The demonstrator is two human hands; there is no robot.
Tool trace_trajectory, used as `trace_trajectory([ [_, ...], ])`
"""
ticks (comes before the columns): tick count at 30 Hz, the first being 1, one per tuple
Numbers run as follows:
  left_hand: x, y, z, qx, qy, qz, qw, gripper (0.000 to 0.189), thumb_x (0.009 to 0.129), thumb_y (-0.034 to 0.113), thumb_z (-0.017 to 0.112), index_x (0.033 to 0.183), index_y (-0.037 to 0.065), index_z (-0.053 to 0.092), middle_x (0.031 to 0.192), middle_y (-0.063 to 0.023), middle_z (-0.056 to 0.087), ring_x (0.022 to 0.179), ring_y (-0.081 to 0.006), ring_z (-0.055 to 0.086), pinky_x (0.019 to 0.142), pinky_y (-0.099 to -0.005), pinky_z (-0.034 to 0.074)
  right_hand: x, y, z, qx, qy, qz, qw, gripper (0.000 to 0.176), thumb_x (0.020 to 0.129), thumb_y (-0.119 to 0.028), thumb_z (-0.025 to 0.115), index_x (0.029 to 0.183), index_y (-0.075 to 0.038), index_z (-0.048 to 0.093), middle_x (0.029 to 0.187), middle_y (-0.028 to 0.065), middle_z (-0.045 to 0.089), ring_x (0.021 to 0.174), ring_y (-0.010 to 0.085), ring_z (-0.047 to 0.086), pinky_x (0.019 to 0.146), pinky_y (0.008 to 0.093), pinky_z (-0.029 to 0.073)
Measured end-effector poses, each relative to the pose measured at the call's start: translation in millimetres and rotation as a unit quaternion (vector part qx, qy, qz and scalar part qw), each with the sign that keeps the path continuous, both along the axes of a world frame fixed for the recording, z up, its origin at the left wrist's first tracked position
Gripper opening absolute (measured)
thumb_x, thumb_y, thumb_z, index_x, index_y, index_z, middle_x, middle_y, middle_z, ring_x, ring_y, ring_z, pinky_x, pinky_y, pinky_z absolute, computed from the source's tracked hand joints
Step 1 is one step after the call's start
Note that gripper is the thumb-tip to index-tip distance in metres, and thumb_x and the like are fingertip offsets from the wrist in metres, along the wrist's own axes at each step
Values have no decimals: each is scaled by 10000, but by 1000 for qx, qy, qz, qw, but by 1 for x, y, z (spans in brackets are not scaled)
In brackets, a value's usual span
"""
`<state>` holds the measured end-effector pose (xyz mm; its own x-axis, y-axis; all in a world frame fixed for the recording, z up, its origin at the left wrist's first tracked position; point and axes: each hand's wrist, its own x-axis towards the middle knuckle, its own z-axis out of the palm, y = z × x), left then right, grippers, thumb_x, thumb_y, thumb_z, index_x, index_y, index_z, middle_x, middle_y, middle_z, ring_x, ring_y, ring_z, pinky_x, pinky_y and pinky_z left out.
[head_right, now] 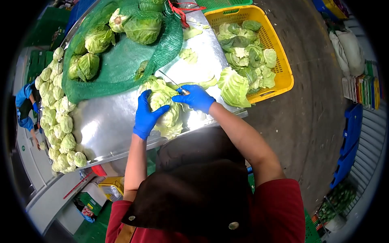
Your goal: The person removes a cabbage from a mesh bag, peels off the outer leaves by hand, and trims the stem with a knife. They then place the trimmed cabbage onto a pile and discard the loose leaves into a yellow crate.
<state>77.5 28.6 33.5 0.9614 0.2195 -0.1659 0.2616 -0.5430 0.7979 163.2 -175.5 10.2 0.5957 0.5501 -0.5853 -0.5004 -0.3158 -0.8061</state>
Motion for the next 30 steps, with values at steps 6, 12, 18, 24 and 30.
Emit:
trace_trajectory([
  [6, -23, 4, -6, -68, -33, 6, 997, 846, 699, 230, 844, 1386, 15, 399, 1216, -146, 459, 1143, -276, 498, 982, -367, 427, -13, 9, 2, -86, -354, 68, 929, 387, 844, -402, 657, 1100, -113, 649, 816, 145, 671, 707, 330, 655, 666, 408, 518],
  [12, -44, 2, 5, -33, -72, -37, 996, 855, 660, 194, 844, 1397, 57, 433, 1225, -132, 451, 1141, -272, 482, 1020, -369, 391, -7, 16, -22, -123, -488, 61, 862, 228, 827, -310, 621, 964, -137, 676, 717, 130, 656, 649, 324, 642, 604, 417, 514],
  [18, -84, 28, -3, -248, -83, 62, 963, 781, 698, 150, 755, 1403, 52, 436, 1411, -89, 431, 1308, -222, 393, 1109, -364, 296, 10, -6, -29, -223, -373, 45, 900, 297, 835, -360, 511, 869, -114, 674, 820, 177, 667, 773, 377, 637, 699, 448, 515],
  [24, -79, 38, -16, -340, -76, 124, 929, 705, 782, 188, 693, 1417, 45, 421, 1422, -88, 437, 1289, -208, 421, 1100, -354, 314, -20, 20, 46, -117, -462, 58, 877, 571, 793, -325, 731, 1289, -137, 520, 1087, 112, 598, 807, 306, 653, 710, 400, 533],
  [30, -70, 55, -25, -363, -37, 130, 922, 628, 848, 207, 616, 1418, 30, 419, 1431, -91, 434, 1294, -194, 421, 1068, -322, 351, -65, 57, 41, 51, -420, 111, 899, 411, 770, -240, 757, 1111, -109, 569, 1105, 97, 571, 810, 276, 654, 694, 370, 533],
])
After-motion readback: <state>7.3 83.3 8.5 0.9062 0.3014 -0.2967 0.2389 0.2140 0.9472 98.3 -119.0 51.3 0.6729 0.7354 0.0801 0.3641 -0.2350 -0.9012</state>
